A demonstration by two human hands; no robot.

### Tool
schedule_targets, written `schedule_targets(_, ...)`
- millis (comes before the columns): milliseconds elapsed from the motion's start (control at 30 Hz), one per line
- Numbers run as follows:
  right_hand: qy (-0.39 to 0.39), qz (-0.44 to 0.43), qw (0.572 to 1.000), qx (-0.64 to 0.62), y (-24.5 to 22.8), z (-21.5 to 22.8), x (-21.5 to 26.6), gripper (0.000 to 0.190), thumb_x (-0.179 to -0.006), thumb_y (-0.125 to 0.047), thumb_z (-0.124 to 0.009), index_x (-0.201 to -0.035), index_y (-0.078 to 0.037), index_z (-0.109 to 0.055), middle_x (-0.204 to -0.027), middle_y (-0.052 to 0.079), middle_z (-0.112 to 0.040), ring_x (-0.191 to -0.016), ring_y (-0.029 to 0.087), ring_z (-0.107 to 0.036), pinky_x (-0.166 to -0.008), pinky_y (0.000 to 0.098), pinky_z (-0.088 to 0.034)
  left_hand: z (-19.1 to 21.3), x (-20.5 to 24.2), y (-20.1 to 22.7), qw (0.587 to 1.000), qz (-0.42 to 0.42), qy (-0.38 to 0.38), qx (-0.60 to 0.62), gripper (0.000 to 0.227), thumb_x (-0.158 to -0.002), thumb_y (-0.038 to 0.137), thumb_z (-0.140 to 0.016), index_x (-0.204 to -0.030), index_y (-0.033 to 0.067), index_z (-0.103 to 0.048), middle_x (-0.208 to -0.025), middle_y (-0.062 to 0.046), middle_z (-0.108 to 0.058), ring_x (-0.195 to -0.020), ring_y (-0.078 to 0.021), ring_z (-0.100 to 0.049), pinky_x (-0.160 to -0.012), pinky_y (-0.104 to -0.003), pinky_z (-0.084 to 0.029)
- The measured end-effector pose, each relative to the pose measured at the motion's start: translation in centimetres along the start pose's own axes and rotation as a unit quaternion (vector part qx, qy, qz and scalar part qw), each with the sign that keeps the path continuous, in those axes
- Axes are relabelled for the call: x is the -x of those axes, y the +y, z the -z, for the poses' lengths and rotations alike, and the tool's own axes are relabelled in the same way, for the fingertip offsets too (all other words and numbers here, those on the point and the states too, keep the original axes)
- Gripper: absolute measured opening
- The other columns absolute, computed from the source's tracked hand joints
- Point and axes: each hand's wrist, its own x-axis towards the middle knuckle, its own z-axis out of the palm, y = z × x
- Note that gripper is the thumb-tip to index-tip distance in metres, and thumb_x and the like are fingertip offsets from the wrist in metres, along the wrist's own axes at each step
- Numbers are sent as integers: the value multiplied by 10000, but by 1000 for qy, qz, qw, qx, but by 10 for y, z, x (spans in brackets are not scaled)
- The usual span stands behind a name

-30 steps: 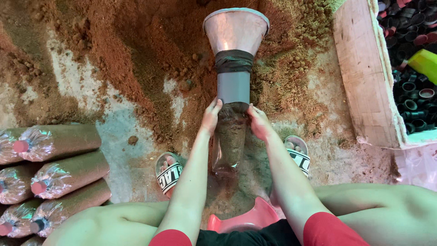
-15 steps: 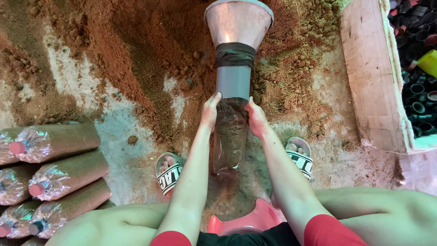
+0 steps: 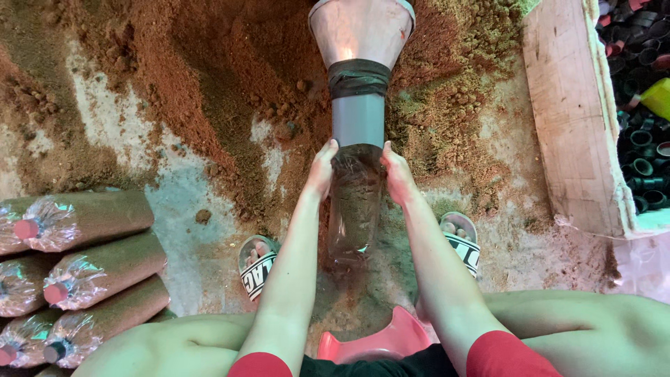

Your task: The person sits on a stool and uses a funnel to fill a clear plastic bag with brown granular material from a large pile. They then remove the funnel, press the material down, and tie the top of the bag closed.

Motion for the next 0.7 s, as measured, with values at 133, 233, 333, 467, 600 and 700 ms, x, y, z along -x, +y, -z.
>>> schedule_targets(133, -11, -5, 999, -35, -12, -15, 7, 517, -1088, -597, -581, -1258, -160, -799, -1203, 0, -768, -1158, 146, -684, -1142, 378, -478, 7, 1, -1, 1000, 11, -19, -6, 786, -1126, 554, -551, -1710, 80, -322, -1773, -279, -217, -1646, -524, -72, -1273, -771, 20)
schedule_targets(233, -13, -44, 996, -83, 0, -9, 0, 553, -1060, -627, -599, -1263, -151, -792, -1140, 12, -790, -1095, 152, -720, -1068, 390, -551, 8, 4, 2, 1000, -22, 9, -13, 672, -1123, 469, -605, -1611, 21, -493, -1682, -284, -408, -1612, -467, -251, -1325, -653, -145)
schedule_targets(333, 0, -60, 997, -55, 40, 19, -32, 570, -1040, -674, -622, -1252, -173, -796, -1081, -8, -765, -1045, 145, -691, -997, 363, -559, 8, -9, -6, 999, -35, 17, -21, 649, -1111, 470, -653, -1575, 28, -545, -1648, -258, -470, -1590, -453, -302, -1321, -626, -199)
schedule_targets(467, 10, -95, 992, -77, -13, -9, 4, 625, -1006, -725, -625, -1211, -158, -795, -926, -5, -725, -869, 147, -692, -807, 335, -587, 1, -6, 3, 999, -9, 44, -18, 676, -1014, 539, -777, -1502, 91, -645, -1566, -224, -584, -1544, -398, -415, -1274, -618, -283)
schedule_targets(600, 29, -116, 989, -86, -69, -38, 31, 612, -995, -704, -640, -1140, -122, -762, -751, -20, -678, -665, 133, -648, -561, 260, -447, -17, 11, 33, 996, -14, 60, -61, 749, -1033, 588, -710, -1493, 2, -630, -1554, -287, -575, -1536, -455, -418, -1284, -601, -297)
schedule_targets(700, 29, -113, 989, -93, -2, -3, -17, 686, -987, -747, -634, -1290, -143, -753, -972, 33, -760, -878, 188, -731, -769, 355, -600, -23, 11, 38, 995, -26, 35, -87, 806, -1078, 602, -626, -1558, -39, -541, -1614, -325, -487, -1561, -488, -356, -1294, -619, -264)
